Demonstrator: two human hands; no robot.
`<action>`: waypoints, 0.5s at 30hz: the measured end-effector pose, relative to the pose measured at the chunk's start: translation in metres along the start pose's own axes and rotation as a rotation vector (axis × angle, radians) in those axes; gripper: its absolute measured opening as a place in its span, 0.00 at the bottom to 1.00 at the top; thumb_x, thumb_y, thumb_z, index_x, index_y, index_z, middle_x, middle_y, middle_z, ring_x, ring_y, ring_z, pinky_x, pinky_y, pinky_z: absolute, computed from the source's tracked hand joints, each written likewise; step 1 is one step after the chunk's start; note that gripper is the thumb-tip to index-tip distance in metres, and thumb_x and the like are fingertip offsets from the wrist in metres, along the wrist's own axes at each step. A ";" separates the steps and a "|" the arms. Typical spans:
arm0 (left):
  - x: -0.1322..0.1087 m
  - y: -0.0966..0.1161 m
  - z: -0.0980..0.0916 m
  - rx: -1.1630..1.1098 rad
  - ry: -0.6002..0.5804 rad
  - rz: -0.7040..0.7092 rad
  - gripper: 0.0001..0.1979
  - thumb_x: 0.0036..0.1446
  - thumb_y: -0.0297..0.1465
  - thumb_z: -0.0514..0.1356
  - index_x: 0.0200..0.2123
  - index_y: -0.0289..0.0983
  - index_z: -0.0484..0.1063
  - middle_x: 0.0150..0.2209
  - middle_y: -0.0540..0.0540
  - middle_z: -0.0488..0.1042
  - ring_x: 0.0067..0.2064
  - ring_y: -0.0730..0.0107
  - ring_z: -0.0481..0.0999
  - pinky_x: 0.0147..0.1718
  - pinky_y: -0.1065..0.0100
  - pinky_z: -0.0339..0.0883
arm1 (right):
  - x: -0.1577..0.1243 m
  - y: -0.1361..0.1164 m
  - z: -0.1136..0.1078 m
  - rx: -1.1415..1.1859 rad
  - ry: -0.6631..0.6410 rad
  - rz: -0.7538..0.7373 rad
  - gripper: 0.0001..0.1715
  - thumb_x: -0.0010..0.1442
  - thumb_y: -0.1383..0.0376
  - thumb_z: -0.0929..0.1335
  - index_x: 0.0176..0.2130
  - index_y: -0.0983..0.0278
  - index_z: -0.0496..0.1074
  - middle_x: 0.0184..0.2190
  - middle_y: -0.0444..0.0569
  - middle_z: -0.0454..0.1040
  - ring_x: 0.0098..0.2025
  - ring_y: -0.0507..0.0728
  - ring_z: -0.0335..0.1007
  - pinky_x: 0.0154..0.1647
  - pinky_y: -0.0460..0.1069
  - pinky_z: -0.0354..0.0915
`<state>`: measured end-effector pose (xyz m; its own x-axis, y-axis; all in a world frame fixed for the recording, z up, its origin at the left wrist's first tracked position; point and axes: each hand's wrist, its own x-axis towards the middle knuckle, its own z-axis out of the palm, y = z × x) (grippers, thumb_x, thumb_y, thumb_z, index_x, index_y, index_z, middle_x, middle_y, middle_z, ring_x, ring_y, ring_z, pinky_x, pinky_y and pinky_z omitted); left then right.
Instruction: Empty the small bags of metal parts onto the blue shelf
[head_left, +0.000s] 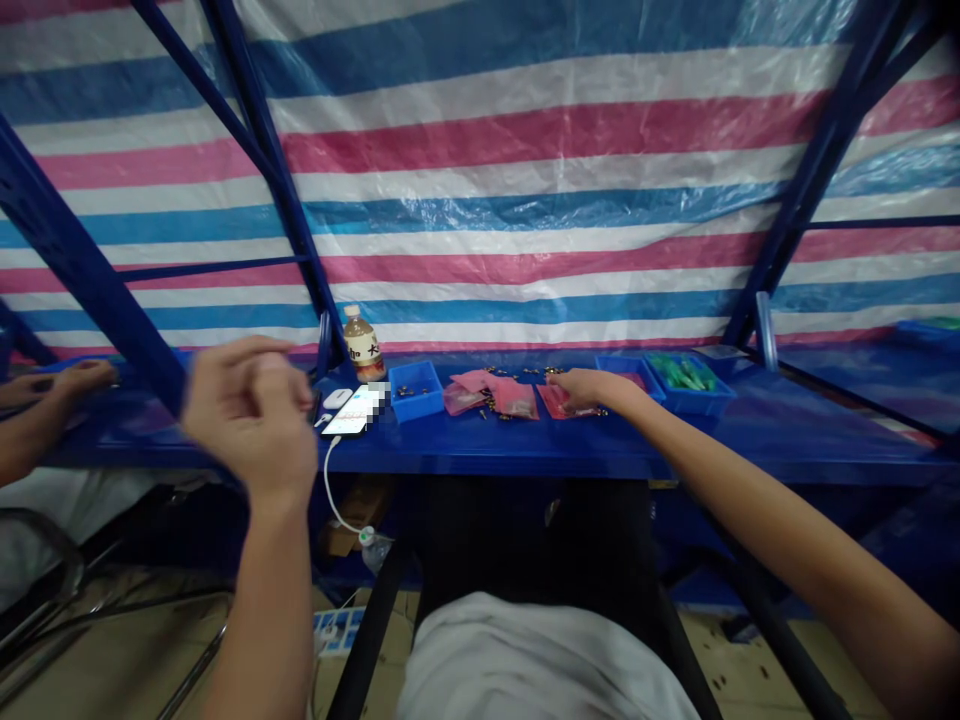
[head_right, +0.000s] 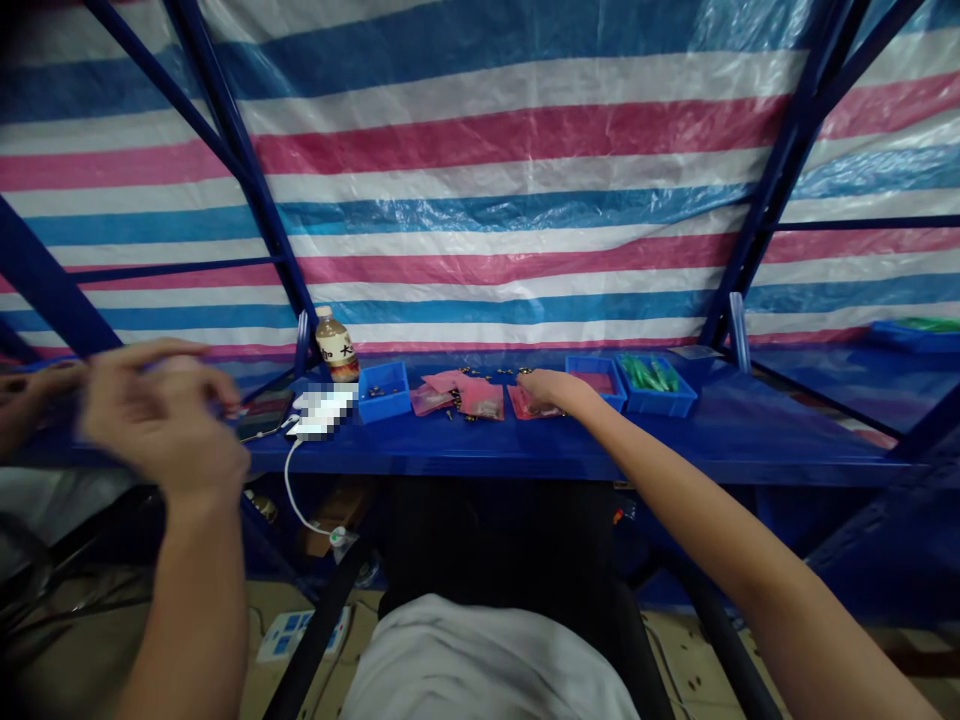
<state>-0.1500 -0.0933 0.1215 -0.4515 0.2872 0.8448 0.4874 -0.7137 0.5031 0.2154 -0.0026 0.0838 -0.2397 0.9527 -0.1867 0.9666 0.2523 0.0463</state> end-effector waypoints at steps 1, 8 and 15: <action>-0.005 -0.008 0.003 -0.003 -0.045 -0.021 0.07 0.63 0.31 0.56 0.40 0.33 0.72 0.23 0.54 0.66 0.21 0.80 0.65 0.21 0.76 0.59 | 0.002 0.000 0.001 -0.009 0.002 -0.001 0.37 0.53 0.70 0.70 0.61 0.69 0.66 0.52 0.63 0.75 0.46 0.66 0.76 0.36 0.50 0.66; -0.058 -0.038 0.037 0.010 -0.438 -0.215 0.09 0.63 0.35 0.56 0.40 0.38 0.72 0.20 0.55 0.64 0.21 0.75 0.65 0.22 0.74 0.58 | 0.008 0.018 0.004 -0.110 0.244 0.042 0.18 0.63 0.73 0.62 0.49 0.69 0.74 0.46 0.64 0.77 0.46 0.64 0.76 0.42 0.50 0.64; -0.094 -0.024 0.079 -0.001 -0.828 -0.182 0.10 0.63 0.36 0.56 0.43 0.39 0.74 0.27 0.51 0.75 0.28 0.71 0.74 0.33 0.70 0.66 | -0.015 0.029 -0.015 0.047 0.731 0.026 0.19 0.62 0.71 0.61 0.48 0.67 0.75 0.39 0.57 0.80 0.41 0.61 0.77 0.40 0.49 0.63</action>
<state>-0.0599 -0.0524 0.0447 0.1703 0.7722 0.6122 0.4592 -0.6119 0.6440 0.2455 -0.0072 0.1022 -0.2001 0.8323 0.5169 0.9718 0.2359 -0.0036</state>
